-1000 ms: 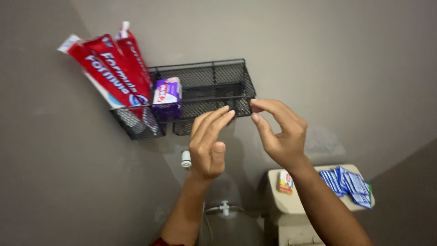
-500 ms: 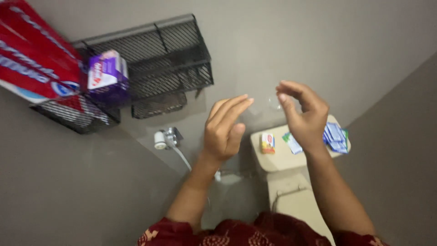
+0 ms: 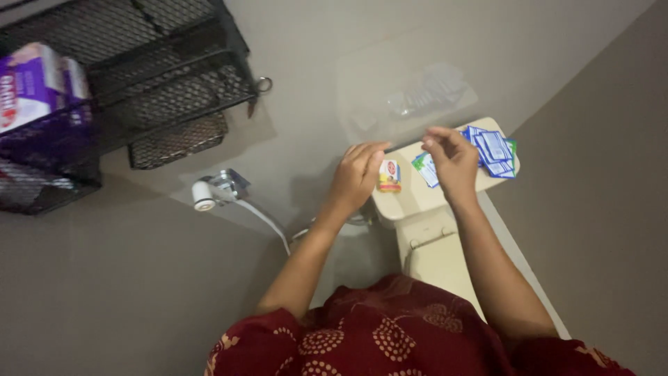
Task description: Organize various toiletries like toothpaste, toothbrushes, and soap into a wall-mounted wire basket.
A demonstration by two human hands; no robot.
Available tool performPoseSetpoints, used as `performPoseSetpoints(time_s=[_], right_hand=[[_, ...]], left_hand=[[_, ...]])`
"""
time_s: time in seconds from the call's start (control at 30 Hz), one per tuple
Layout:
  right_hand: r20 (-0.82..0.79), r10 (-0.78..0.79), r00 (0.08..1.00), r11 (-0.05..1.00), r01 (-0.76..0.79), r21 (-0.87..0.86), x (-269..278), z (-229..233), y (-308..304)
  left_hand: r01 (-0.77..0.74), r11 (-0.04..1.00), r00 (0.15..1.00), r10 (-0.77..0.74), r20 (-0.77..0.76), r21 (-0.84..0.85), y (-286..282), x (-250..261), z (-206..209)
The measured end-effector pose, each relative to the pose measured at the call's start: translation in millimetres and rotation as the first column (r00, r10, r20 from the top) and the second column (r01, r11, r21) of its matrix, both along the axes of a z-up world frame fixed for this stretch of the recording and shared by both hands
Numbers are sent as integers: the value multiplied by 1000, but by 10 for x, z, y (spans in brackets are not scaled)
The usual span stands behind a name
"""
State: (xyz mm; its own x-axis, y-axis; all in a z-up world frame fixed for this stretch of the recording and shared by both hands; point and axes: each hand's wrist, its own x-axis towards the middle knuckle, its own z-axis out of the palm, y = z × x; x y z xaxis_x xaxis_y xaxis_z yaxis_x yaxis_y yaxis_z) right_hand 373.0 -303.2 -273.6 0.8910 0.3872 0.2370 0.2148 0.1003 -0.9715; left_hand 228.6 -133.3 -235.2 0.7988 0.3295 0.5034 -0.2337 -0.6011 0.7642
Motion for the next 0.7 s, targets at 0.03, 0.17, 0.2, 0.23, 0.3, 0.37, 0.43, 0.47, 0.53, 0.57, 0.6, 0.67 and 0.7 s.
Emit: performPoseSetpoints(time_s=[0.03, 0.17, 0.2, 0.23, 0.3, 0.37, 0.43, 0.47, 0.53, 0.57, 0.6, 0.67, 0.7], right_hand=[[-5, -5, 1000, 1000, 5, -6, 25, -144, -20], [-154, -12, 988, 997, 0, -72, 88, -709, -88], [-186, -18, 982, 996, 1, -93, 99, -847, -99], [-189, -21, 982, 996, 3, -94, 116, -996, -103], [-206, -48, 977, 984, 11, -177, 142, -1290, -122], [-258, -60, 964, 976, 3, -217, 133, -1497, -121], [-310, -73, 948, 967, -8, -254, 121, -1686, -120], [-382, -83, 920, 961, -27, -275, 112, -1769, -120], [-454, -97, 886, 955, -46, -294, 101, -1936, -113], [-488, -81, 869, 952, -77, -296, 96, -2011, -113], [-521, -66, 851, 949, -108, -296, 88, -2085, -114], [-533, -71, 843, 954, -99, -284, 88, -2276, -102], [-542, -74, 837, 957, -94, -275, 91, -2366, -99]], left_hand=[[5, 1000, 1000, -5, -5, -6, -1, 55, -203], [-28, 997, 991, 19, -136, -69, -30, 213, -975], [-64, 993, 979, 44, -197, -96, -41, 242, -1157], [-62, 993, 979, 41, -201, -98, -48, 268, -1323], [-86, 978, 958, 29, -285, -190, -70, 314, -1655], [-122, 969, 939, 43, -341, -214, -95, 365, -1889], [-159, 959, 916, 56, -396, -234, -116, 434, -2206], [-202, 937, 892, 55, -448, -286, -126, 476, -2405], [-246, 910, 864, 49, -502, -333, -149, 536, -2653], [-278, 894, 837, 46, -545, -352, -167, 553, -2696], [-311, 876, 809, 41, -586, -369, -187, 568, -2739], [-292, 853, 807, -23, -590, -432, -197, 558, -2620], [-277, 822, 805, -84, -587, -498, -205, 555, -2560]])
